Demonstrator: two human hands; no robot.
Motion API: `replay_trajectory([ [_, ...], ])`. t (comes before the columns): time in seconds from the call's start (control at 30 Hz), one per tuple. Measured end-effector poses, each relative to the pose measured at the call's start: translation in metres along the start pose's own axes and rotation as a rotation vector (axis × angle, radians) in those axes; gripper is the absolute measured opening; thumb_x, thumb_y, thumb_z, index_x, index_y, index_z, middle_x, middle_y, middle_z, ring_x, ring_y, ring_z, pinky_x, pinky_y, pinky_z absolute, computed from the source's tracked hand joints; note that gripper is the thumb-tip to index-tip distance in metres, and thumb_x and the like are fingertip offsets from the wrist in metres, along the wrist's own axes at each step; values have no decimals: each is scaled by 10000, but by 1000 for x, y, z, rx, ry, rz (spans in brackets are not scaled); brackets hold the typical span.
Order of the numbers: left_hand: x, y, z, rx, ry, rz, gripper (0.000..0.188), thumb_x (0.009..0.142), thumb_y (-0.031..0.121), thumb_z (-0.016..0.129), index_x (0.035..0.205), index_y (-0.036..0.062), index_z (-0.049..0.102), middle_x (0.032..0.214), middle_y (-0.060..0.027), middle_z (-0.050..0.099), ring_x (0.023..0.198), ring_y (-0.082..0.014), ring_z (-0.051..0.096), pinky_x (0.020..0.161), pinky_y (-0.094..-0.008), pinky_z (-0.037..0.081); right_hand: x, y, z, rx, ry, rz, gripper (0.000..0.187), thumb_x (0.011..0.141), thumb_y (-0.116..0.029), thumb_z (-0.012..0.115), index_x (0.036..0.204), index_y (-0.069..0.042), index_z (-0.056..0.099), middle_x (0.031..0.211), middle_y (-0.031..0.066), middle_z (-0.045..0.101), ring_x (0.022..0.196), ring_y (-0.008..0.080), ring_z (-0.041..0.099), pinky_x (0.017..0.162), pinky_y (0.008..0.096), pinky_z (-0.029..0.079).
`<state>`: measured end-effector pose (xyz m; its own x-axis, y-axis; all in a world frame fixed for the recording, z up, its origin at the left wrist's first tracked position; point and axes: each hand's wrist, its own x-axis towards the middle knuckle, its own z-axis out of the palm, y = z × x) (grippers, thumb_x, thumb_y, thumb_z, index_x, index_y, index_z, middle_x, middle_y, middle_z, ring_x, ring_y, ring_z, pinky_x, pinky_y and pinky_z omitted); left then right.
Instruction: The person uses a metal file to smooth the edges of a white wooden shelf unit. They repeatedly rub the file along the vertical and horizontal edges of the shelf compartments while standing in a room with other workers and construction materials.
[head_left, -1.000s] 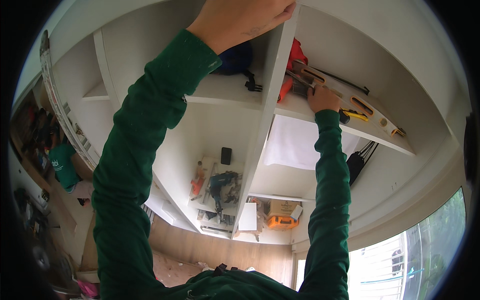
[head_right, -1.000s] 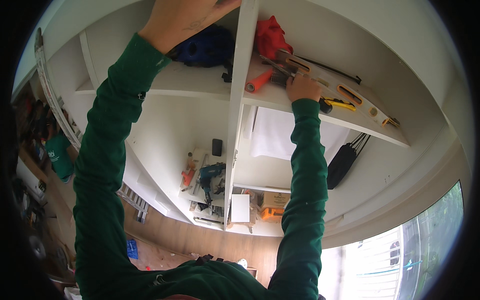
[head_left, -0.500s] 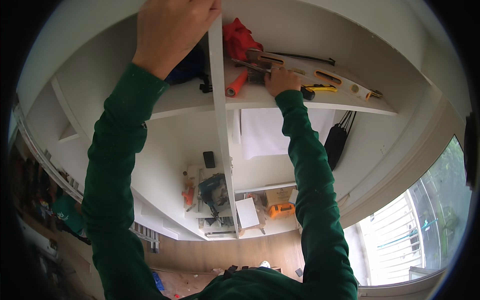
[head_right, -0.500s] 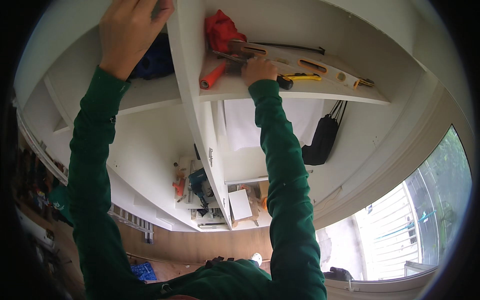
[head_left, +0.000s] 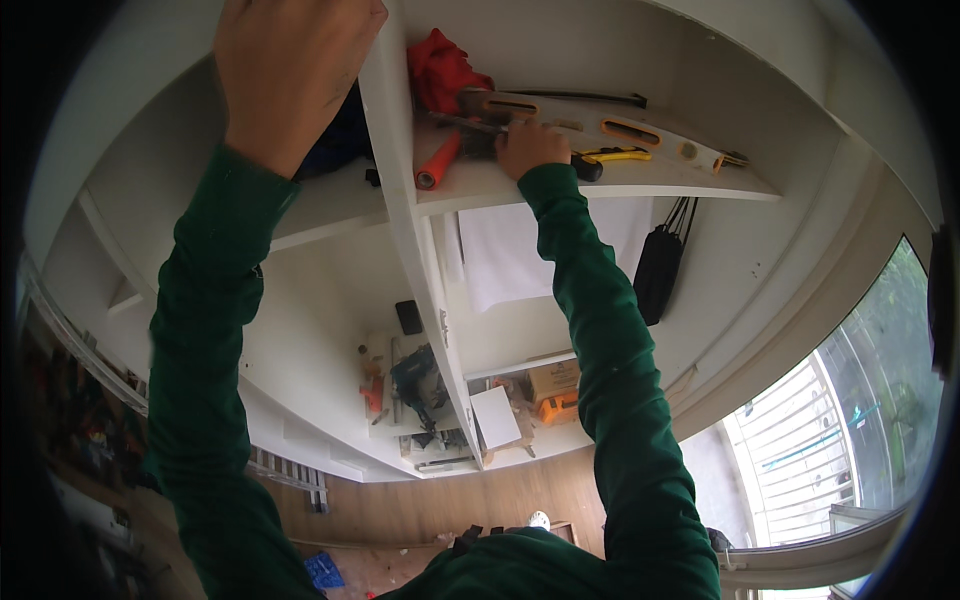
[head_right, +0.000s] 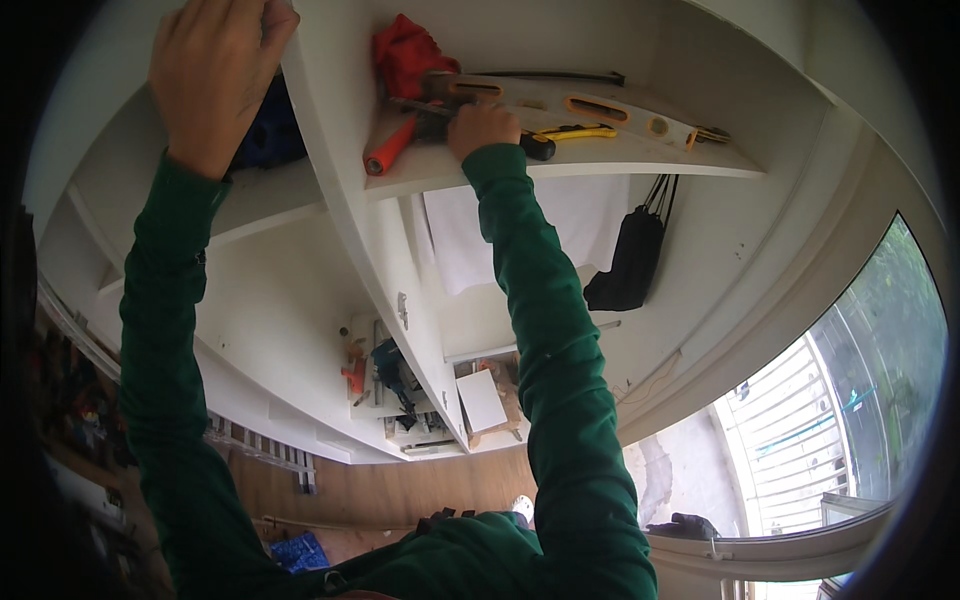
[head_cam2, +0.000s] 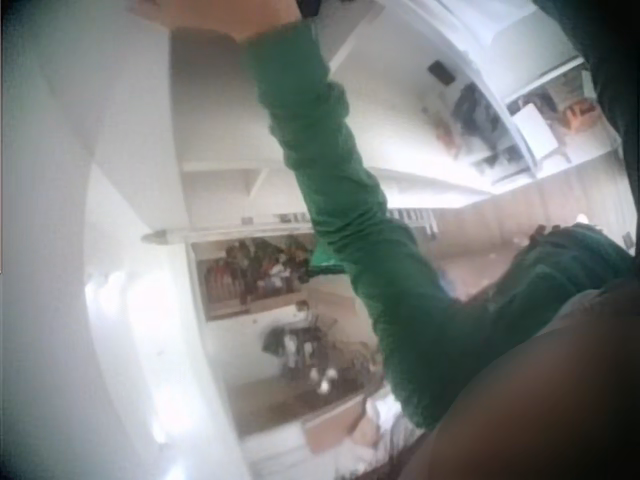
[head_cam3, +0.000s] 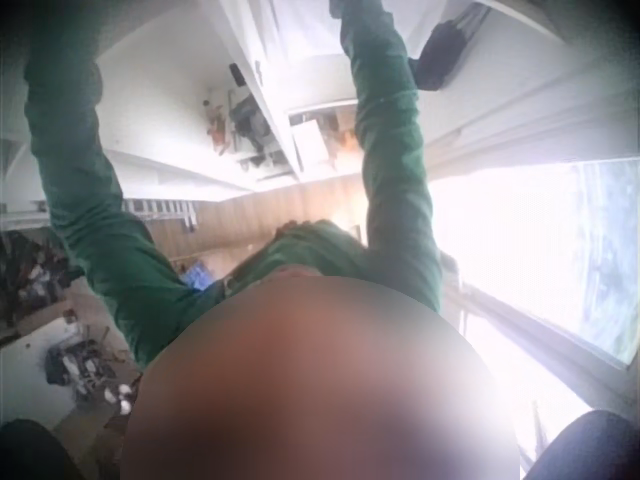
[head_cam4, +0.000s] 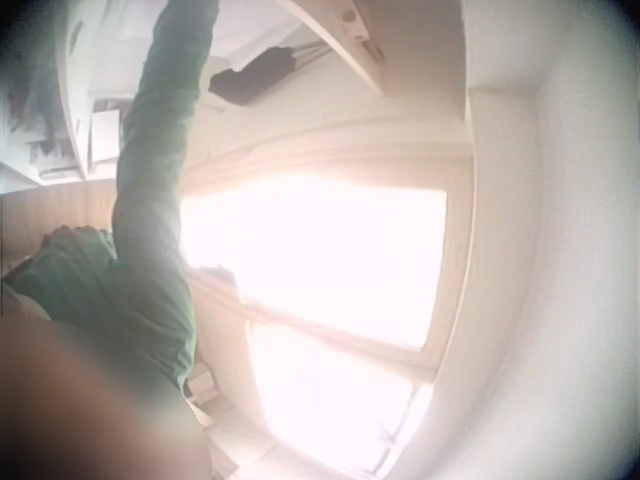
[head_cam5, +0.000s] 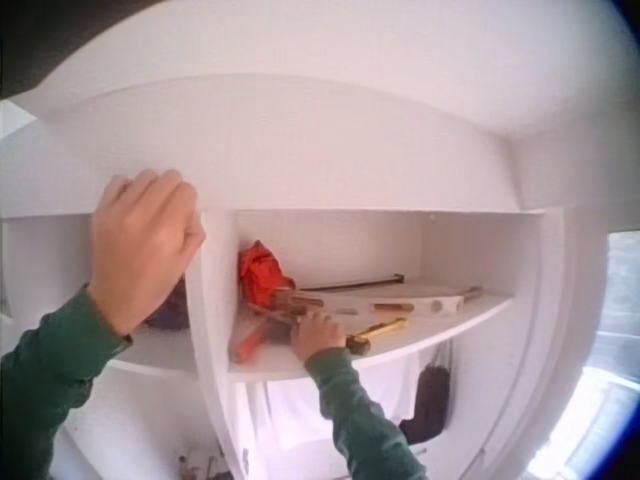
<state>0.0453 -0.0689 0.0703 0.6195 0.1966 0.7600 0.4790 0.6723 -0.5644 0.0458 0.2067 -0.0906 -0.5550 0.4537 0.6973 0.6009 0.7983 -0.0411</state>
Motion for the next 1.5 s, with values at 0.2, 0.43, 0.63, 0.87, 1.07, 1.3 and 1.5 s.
replay_trajectory([
  [0.2, 1, -3, 7, -19, 13, 18, 160, 697, 44, 664, 750, 66, 515, 754, -79, 494, 733, -256, 511, 701, -373, 376, 2, -1, -2, -6, -34, 2, 384, 932, -421, 531, 1023, -89, 702, 1013, 150, 700, 926, 355, 703, 771, 485, 567],
  [0.43, -4, -32, 1, -67, 79, -92, 192, 695, 26, 670, 778, 58, 500, 736, -89, 491, 667, -275, 500, 656, -383, 379, 2, 0, -1, -27, -3, -11, 372, 923, -419, 533, 1001, -102, 711, 1031, 128, 705, 948, 336, 700, 781, 477, 567],
  [0.63, -17, -36, -1, -295, 111, -79, 207, 706, 12, 693, 853, 47, 552, 788, -93, 519, 713, -274, 546, 627, -369, 459, 1, 1, 6, -39, 81, -20, 325, 901, -393, 562, 946, -112, 721, 951, 124, 708, 921, 329, 699, 733, 467, 570],
  [0.87, -22, -25, 13, -217, 96, 1, 242, 675, 37, 730, 846, 47, 558, 808, -74, 511, 728, -260, 524, 632, -359, 473, 4, 4, 10, -60, 121, -42, 320, 898, -395, 581, 946, -109, 716, 940, 130, 701, 885, 336, 708, 711, 459, 576],
  [1.07, -57, 11, 7, -423, 141, -531, 334, 752, 143, 777, 942, 38, 524, 850, -125, 509, 781, -258, 530, 721, -381, 471, 4, 4, 8, -48, 127, 1, 269, 925, -342, 576, 1048, -121, 671, 924, 101, 711, 825, 347, 718, 698, 476, 577],
  [1.3, -41, 39, 43, -900, -120, -1052, 641, 815, 260, 777, 1246, -102, 470, 1172, -294, 573, 1113, -372, 577, 951, -429, 449, -10, 0, -33, 13, 312, 8, 232, 966, -325, 542, 1100, -143, 596, 895, 112, 718, 790, 354, 719, 644, 493, 578],
  [1.5, -30, 27, 84, -1054, -50, -1147, 499, 842, 168, 696, 1201, -127, 513, 1184, -336, 588, 1135, -443, 574, 985, -449, 435, -122, 33, -96, 102, 483, -27, 169, 1010, -270, 564, 1109, -141, 609, 781, 78, 714, 599, 288, 690, 483, 378, 522],
])
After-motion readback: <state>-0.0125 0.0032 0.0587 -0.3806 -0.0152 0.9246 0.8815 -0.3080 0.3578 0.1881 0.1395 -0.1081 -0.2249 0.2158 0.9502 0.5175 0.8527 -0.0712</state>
